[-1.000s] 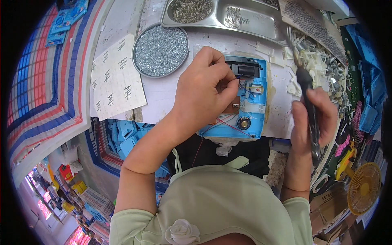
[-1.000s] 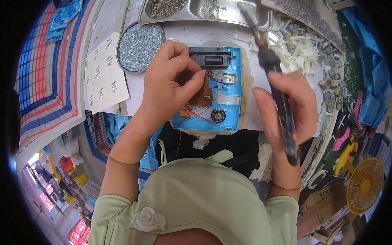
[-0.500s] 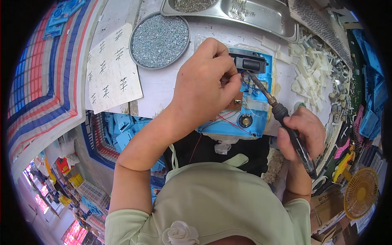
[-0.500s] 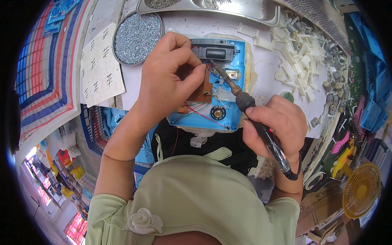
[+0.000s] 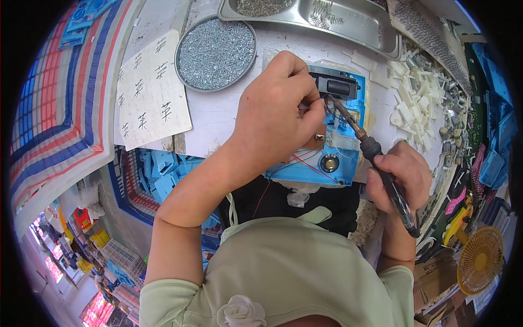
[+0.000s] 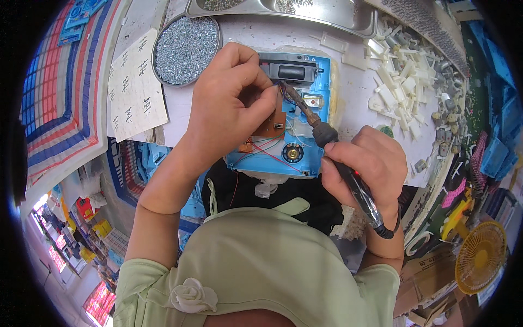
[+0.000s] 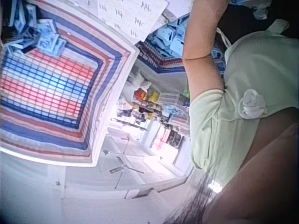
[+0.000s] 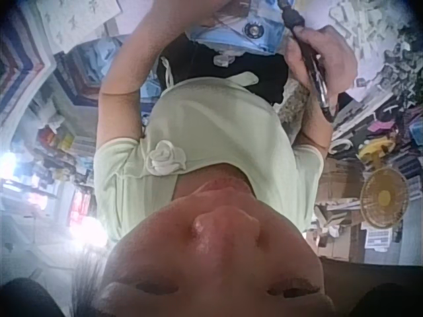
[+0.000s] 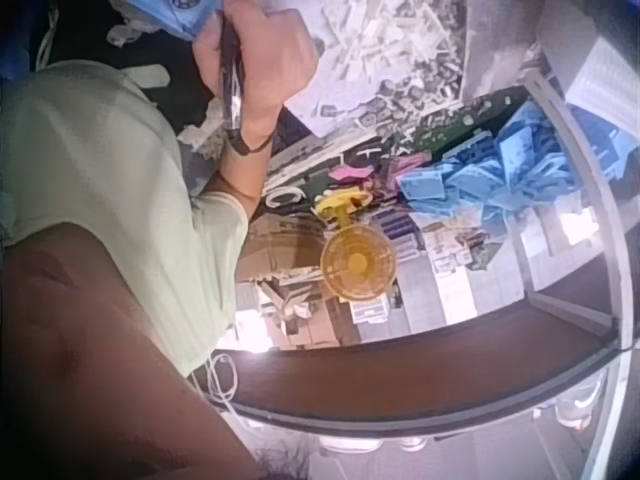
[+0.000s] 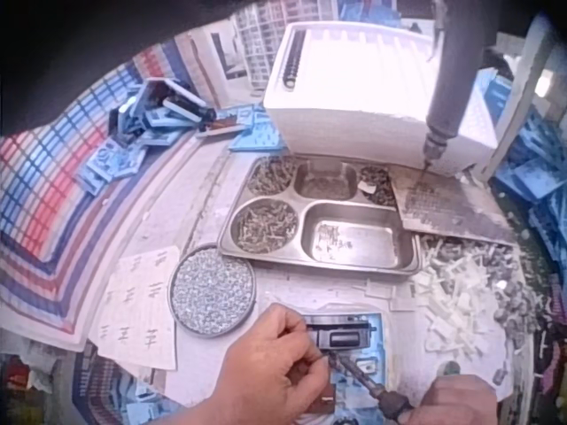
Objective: Assembling electronic units into plastic housings using a drill and soldering iron.
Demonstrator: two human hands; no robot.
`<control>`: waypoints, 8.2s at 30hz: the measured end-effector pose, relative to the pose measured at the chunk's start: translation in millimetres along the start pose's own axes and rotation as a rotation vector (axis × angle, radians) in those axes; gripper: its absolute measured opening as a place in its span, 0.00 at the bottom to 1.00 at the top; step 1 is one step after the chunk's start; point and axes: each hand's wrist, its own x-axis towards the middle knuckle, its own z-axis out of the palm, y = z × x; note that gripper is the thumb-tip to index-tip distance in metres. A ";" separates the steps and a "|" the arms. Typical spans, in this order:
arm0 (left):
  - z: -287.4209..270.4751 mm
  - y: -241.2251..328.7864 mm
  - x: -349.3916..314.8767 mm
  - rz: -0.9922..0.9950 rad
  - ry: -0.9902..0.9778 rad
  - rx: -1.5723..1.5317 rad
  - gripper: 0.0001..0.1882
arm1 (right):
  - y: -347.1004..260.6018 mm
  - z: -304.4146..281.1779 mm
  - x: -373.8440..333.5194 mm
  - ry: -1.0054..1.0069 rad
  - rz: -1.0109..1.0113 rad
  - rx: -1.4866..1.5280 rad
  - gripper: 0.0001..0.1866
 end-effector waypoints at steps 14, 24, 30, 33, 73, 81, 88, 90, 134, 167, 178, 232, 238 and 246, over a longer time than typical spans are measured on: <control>0.1 2.1 -0.4 -0.033 0.001 -0.001 0.06 | 4.1 -12.4 0.0 -0.008 -0.024 0.014 0.13; 1.2 2.8 -0.9 -0.040 0.015 -0.003 0.06 | 9.1 -14.1 2.9 -0.065 0.004 0.011 0.13; 3.2 -0.8 -0.5 0.009 0.049 0.012 0.06 | 10.2 -10.9 7.5 -0.107 0.019 -0.010 0.13; 2.3 -2.0 -0.1 0.051 0.068 0.037 0.06 | 10.7 -9.3 7.5 -0.083 0.015 -0.009 0.14; -2.2 -3.9 -4.1 0.062 0.016 -0.028 0.06 | 8.4 -13.5 9.9 -0.044 -0.055 0.042 0.12; 1.8 -7.1 -5.6 0.090 0.085 -0.062 0.05 | 5.7 -12.8 8.5 -0.030 -0.044 0.040 0.12; 2.8 -6.9 -4.6 0.100 0.096 -0.049 0.05 | 8.1 -11.4 10.0 -0.036 -0.054 0.037 0.12; 3.2 -7.6 -4.8 0.111 0.102 -0.036 0.05 | 7.8 -11.4 10.3 -0.038 -0.047 0.034 0.12; 2.9 -6.5 -6.1 0.083 0.125 -0.027 0.05 | 5.5 -13.1 8.6 -0.017 -0.066 0.054 0.12; 10.1 -0.9 -7.4 0.106 0.073 0.084 0.05 | 11.1 -8.5 9.7 -0.064 -0.014 -0.013 0.13; 12.4 -0.4 -7.0 0.106 0.082 0.119 0.06 | 10.1 -8.1 12.4 -0.068 -0.009 0.000 0.13; -4.4 28.5 -11.0 0.271 -0.301 0.075 0.17 | 3.7 -43.1 -42.6 0.372 0.123 0.083 0.13; 12.1 14.5 -12.2 0.295 -0.351 -0.007 0.13 | -2.0 -47.0 -54.9 0.319 0.207 0.107 0.15; 2.1 25.5 -8.1 -0.307 -0.362 -0.281 0.06 | -7.3 -11.7 -39.6 0.387 0.385 0.286 0.21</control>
